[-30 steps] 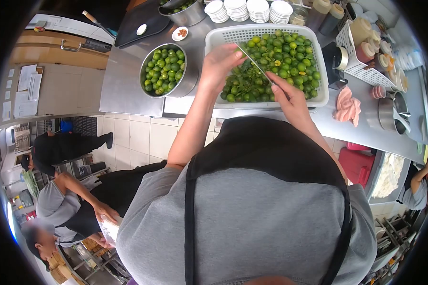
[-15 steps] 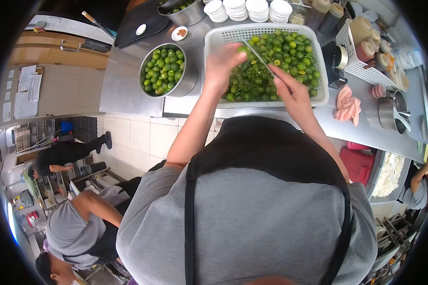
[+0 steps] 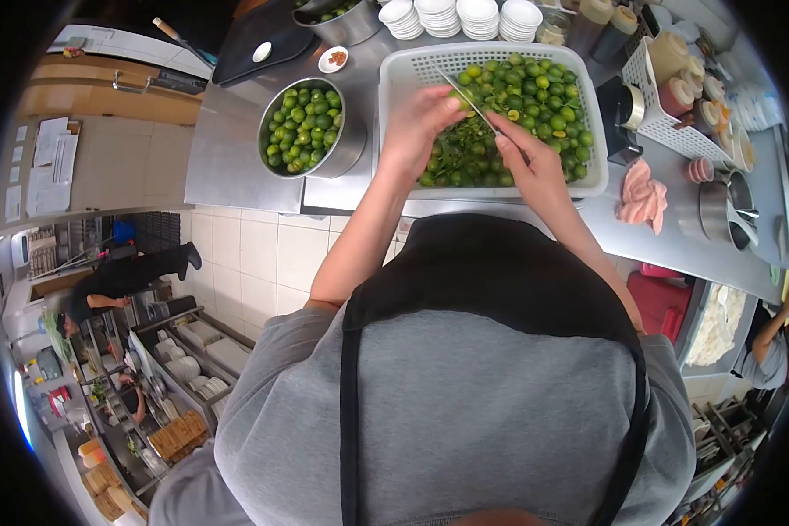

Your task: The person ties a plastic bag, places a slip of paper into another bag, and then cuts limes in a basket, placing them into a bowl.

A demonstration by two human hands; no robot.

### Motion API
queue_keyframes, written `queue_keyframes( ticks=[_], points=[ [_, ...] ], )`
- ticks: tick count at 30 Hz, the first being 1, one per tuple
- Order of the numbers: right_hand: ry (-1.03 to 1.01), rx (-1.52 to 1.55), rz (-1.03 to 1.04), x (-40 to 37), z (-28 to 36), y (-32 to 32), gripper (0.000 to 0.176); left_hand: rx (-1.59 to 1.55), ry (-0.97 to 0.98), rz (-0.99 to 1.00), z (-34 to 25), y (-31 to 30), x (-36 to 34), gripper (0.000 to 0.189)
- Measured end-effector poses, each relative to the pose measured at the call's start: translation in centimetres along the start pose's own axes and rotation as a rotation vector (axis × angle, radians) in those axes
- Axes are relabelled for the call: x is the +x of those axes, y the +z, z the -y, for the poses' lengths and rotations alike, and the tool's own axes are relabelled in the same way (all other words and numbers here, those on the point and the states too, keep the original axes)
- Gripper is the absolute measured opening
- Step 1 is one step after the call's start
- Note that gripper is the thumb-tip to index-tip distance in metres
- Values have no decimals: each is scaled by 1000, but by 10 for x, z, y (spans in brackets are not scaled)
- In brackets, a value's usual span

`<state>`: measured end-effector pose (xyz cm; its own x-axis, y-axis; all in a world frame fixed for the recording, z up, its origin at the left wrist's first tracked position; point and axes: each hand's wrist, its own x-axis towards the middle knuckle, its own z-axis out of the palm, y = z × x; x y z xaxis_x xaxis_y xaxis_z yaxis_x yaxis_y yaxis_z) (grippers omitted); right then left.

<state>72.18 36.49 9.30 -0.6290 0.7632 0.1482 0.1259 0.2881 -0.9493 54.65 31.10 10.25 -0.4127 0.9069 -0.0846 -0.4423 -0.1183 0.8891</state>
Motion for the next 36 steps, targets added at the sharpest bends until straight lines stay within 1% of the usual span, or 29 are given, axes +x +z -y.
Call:
queue_keyframes(
  ticks=[2, 4, 6, 8, 10, 11, 12, 14, 15, 17, 18, 19, 20, 21, 23, 24, 26, 27, 29, 30, 32, 33, 35, 36],
  points=[
    [7, -7, 15, -2, 4, 0, 30, -35, 35, -23, -1, -16, 6, 21],
    [58, -24, 96, -5, 4, -3, 30, -70, 76, -48, -13, -33, 11, 21],
    [68, -8, 106, -10, 1, -3, 31, 167, 221, -239, -34, -55, 12, 21],
    [79, 7, 118, -14, -6, -6, 31, 402, 356, -387, -56, -88, 9, 26],
    [178, 10, 105, -16, -16, -11, 31, 654, 385, -542, -74, -123, 4, 25],
    [137, 31, 69, -17, -23, -13, 32, 830, 407, -602, -77, -147, 7, 27],
    [136, 32, 73, -17, -25, -17, 32, 831, 407, -606, -80, -152, 10, 27],
    [216, -23, 49, -16, -29, -23, 32, 1209, 579, -710, -81, -159, 14, 24],
    [187, -33, 31, -15, -31, -25, 32, 1114, 495, -691, -79, -145, 18, 20],
    [198, -51, 28, -14, -27, -29, 32, 1184, 460, -545, -65, -112, 30, 18],
    [208, -67, 25, -13, -26, -31, 32, 1188, 393, -470, -45, -111, 45, 16],
    [207, -69, 20, -13, -26, -31, 32, 1280, 324, -416, -36, -86, 48, 16],
    [196, -39, 4, -12, -26, -30, 32, 1259, 379, -262, -6, -101, 72, 16],
    [185, -10, -13, -12, -25, -30, 32, 1338, 323, -162, 2, -78, 75, 16],
    [190, -20, -12, -14, -23, -30, 32, 1594, 324, -19, 30, -67, 94, 14],
    [195, -27, -5, -15, -23, -30, 32, 1594, 327, -15, 40, -62, 103, 14],
    [178, -17, -12, -18, -29, -30, 32, 1866, 16, 142, 57, -56, 115, 15],
    [161, -6, -15, -19, -32, -30, 32, 1867, 21, 145, 70, -58, 116, 15],
    [167, -3, -22, -19, -33, -30, 32, 1973, 205, 149, 93, -64, 117, 15],
    [176, 0, -21, -20, -33, -30, 32, 1974, 208, 155, 88, -60, 114, 15],
    [167, 3, -26, -20, -31, -30, 32, 1987, 173, 262, 76, -55, 107, 20],
    [156, 5, -26, -19, -29, -30, 32, 1988, 178, 268, 61, -49, 101, 20],
    [151, 24, -36, -18, -26, -28, 31, 1341, 14, 99, 34, -39, 82, 29],
    [144, 43, -40, -18, -24, -28, 31, 1342, 13, 103, 30, -42, 75, 29]
  ],
)
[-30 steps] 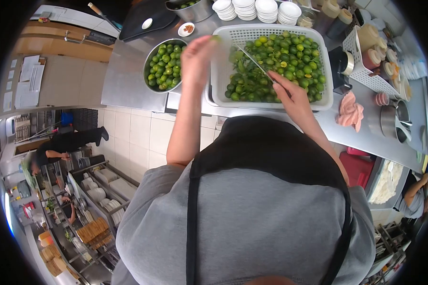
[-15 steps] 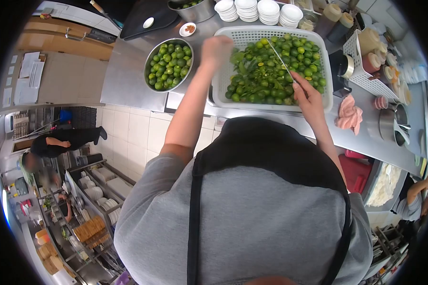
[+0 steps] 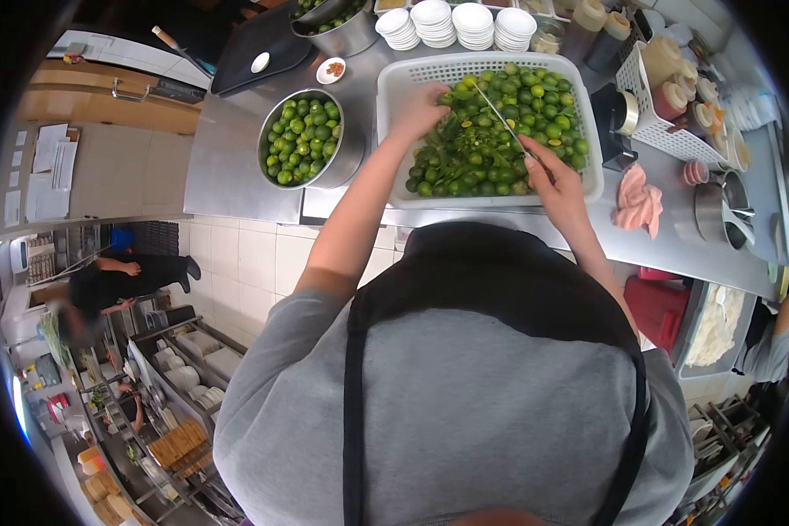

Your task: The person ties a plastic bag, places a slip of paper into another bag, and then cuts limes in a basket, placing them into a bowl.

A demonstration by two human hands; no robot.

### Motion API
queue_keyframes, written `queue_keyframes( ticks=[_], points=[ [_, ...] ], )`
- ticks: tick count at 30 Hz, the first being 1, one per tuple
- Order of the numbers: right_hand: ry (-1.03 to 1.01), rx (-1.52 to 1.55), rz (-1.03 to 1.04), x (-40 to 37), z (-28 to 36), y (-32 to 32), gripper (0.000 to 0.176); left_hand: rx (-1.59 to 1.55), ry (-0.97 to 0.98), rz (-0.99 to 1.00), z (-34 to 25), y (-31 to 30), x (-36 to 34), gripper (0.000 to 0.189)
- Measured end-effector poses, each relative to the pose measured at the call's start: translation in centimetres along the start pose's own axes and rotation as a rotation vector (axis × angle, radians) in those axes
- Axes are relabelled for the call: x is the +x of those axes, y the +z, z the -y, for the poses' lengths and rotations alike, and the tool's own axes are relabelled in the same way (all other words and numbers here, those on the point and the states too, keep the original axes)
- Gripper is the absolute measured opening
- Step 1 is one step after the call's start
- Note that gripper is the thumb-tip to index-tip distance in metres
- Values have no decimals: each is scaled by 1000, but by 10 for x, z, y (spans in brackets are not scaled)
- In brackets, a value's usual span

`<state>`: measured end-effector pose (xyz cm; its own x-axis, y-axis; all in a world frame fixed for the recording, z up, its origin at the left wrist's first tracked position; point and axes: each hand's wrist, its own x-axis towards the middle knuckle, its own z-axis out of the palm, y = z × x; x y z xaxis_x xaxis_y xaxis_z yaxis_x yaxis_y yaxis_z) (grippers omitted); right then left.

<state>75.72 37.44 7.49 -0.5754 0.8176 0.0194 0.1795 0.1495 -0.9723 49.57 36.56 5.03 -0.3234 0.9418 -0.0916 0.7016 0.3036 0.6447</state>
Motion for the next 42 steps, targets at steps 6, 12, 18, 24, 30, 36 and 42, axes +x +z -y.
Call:
queue_keyframes(
  ticks=[6, 12, 18, 24, 30, 36, 42],
  points=[
    [17, 57, 87, 1, 11, 12, 31, -790, -20, -30, -12, -19, -44, 32],
    [-3, 27, 177, 1, 19, 24, 32, -1044, 47, -227, -26, -15, -61, 30],
    [-80, 28, 124, -2, 14, 26, 31, -1151, 58, -307, -26, -10, -62, 32],
    [-42, -59, 39, 3, 24, 25, 30, -1083, 36, -156, -57, 2, -78, 21],
    [-114, 9, 28, 5, 25, 19, 31, -1045, 24, -271, -51, -1, -71, 23],
    [-61, 33, 128, -9, 24, 21, 31, -956, 95, -422, -34, -16, -59, 25],
    [-58, -27, 71, 7, 29, 24, 30, -983, 71, -227, -49, -1, -73, 29]
  ],
)
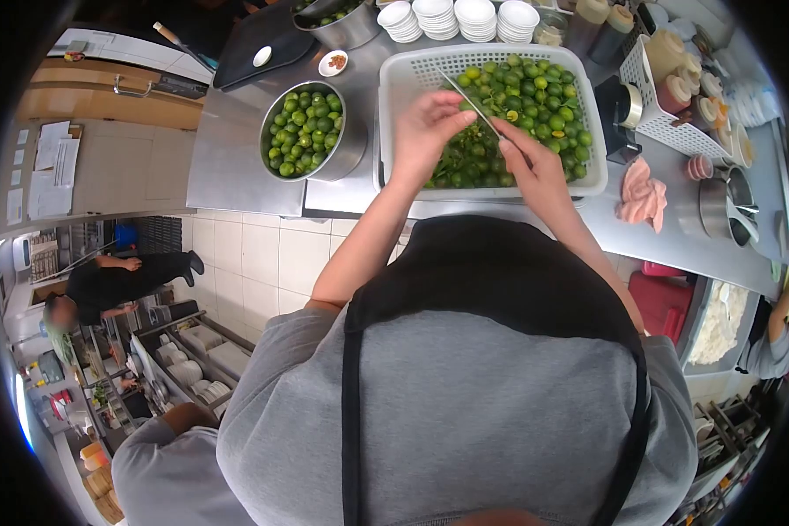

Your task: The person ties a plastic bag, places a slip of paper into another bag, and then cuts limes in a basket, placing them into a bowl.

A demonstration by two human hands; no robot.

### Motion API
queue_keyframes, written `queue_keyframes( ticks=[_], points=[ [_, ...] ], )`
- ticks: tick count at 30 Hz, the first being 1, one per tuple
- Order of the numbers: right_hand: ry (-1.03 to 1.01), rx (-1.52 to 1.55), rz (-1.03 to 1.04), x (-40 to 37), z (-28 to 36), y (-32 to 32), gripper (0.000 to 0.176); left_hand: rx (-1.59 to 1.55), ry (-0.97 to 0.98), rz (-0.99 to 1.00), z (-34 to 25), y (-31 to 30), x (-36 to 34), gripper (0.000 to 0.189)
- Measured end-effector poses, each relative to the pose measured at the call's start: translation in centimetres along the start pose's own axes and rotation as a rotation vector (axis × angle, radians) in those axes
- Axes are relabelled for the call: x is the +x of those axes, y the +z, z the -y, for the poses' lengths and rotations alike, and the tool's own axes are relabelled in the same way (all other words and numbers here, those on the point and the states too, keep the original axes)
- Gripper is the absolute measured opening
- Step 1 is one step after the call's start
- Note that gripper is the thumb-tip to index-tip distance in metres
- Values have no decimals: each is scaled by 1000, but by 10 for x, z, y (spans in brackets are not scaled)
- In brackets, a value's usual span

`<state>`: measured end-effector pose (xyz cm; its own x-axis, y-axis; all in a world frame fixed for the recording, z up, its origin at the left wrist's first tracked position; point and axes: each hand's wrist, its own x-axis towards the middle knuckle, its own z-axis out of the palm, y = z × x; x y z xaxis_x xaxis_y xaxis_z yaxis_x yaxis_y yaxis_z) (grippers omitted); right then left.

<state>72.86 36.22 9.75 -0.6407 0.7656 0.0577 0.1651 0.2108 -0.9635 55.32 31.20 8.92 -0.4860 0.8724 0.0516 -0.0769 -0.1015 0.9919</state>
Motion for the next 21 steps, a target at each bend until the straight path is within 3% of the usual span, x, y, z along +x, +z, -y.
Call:
queue_keyframes(
  ticks=[3, 5, 8, 10, 12, 13, 15, 16, 18, 20, 21],
  points=[
    [-56, 9, -13, 4, -4, 2, 30, -137, -24, 39, 0, -1, 0, 27],
    [-40, 8, 26, 1, -2, 0, 30, -291, -88, -51, -5, -13, 6, 18],
    [-23, 22, 76, -5, -5, -1, 31, -170, 24, -201, -13, -59, 21, 20],
    [-17, 36, 85, -8, -14, -3, 31, 57, 127, -338, -30, -97, 21, 24],
    [27, 18, 41, -9, -24, -8, 32, 571, 205, -474, -41, -135, 22, 25],
    [27, 19, 45, -9, -27, -13, 32, 572, 204, -478, -41, -139, 21, 25],
    [135, 7, 27, -8, -32, -18, 32, 1456, 489, -670, -47, -142, 20, 28],
    [134, 6, 30, -7, -31, -18, 32, 1378, 523, -583, -45, -136, 26, 24],
    [110, 0, -3, -6, -27, -19, 31, 1208, 381, -417, -28, -108, 40, 16],
    [110, -8, 6, -5, -22, -18, 31, 1369, 89, -180, 0, -79, 64, 20],
    [113, -12, 13, -5, -20, -18, 31, 1463, 43, -75, 15, -65, 74, 19]
  ],
)
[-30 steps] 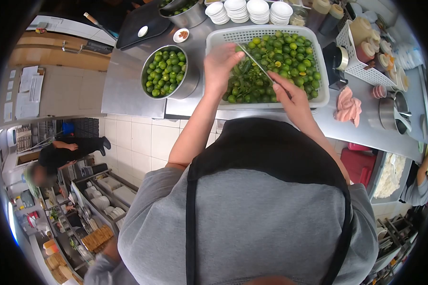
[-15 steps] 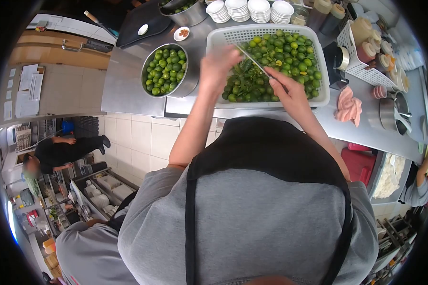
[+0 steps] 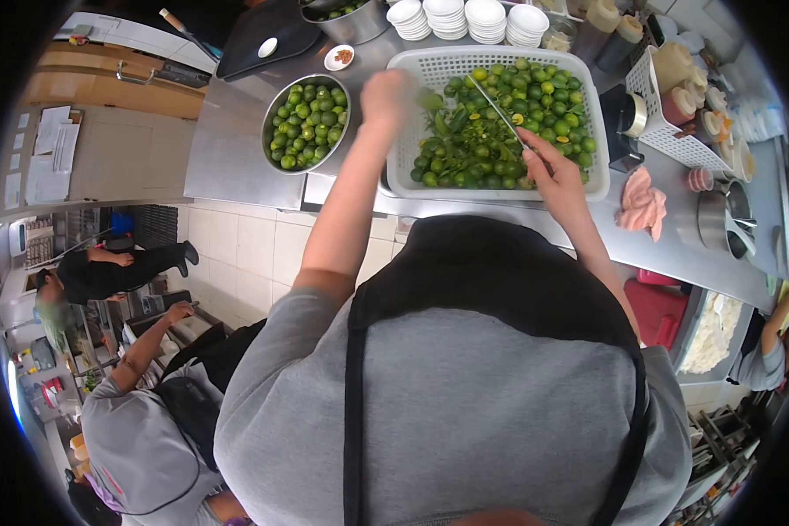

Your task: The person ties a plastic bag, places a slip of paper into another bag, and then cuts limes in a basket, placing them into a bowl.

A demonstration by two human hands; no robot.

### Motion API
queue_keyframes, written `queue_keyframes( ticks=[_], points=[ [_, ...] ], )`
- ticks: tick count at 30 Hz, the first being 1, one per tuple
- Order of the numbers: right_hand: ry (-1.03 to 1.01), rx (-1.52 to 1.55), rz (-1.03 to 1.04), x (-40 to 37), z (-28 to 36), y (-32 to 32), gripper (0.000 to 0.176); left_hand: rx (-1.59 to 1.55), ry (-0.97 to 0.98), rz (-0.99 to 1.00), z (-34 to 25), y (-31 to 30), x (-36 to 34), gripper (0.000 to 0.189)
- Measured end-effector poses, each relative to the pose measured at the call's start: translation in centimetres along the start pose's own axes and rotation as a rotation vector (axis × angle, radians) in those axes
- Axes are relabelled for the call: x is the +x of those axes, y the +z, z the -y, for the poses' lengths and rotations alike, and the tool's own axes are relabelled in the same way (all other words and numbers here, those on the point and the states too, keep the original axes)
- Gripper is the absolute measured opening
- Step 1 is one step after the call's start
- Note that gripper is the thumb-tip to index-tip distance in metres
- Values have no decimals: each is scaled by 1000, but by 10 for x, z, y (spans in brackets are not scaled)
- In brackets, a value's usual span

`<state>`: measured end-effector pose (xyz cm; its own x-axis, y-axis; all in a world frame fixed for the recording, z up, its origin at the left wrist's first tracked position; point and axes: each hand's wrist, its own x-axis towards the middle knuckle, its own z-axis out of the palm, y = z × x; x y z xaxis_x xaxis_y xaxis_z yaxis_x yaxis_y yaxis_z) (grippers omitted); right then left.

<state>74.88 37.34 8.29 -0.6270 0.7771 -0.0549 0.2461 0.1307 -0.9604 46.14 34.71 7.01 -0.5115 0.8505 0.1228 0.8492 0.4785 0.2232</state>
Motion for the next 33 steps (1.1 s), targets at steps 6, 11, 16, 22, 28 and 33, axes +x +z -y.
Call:
queue_keyframes(
  ticks=[6, 11, 16, 22, 28, 33],
  points=[
    [-56, 3, -16, -8, -6, 1, 32, 301, 165, 112, -25, 66, 27, 16],
    [-14, 6, -3, -11, -12, -2, 32, 371, 240, 131, -20, 76, 31, 17],
    [-103, 34, -48, -8, -9, 3, 31, 279, 268, 280, -34, 34, 17, 19],
    [-35, 105, -28, -9, -10, 0, 32, -1495, -209, 442, -23, -8, -29, 32],
    [-51, 166, 49, -7, 8, 9, 32, -1866, -171, 310, -31, -22, -61, 35],
    [-111, 113, 63, -7, 12, 14, 32, -1757, -151, 261, -40, -30, -68, 33]
  ],
)
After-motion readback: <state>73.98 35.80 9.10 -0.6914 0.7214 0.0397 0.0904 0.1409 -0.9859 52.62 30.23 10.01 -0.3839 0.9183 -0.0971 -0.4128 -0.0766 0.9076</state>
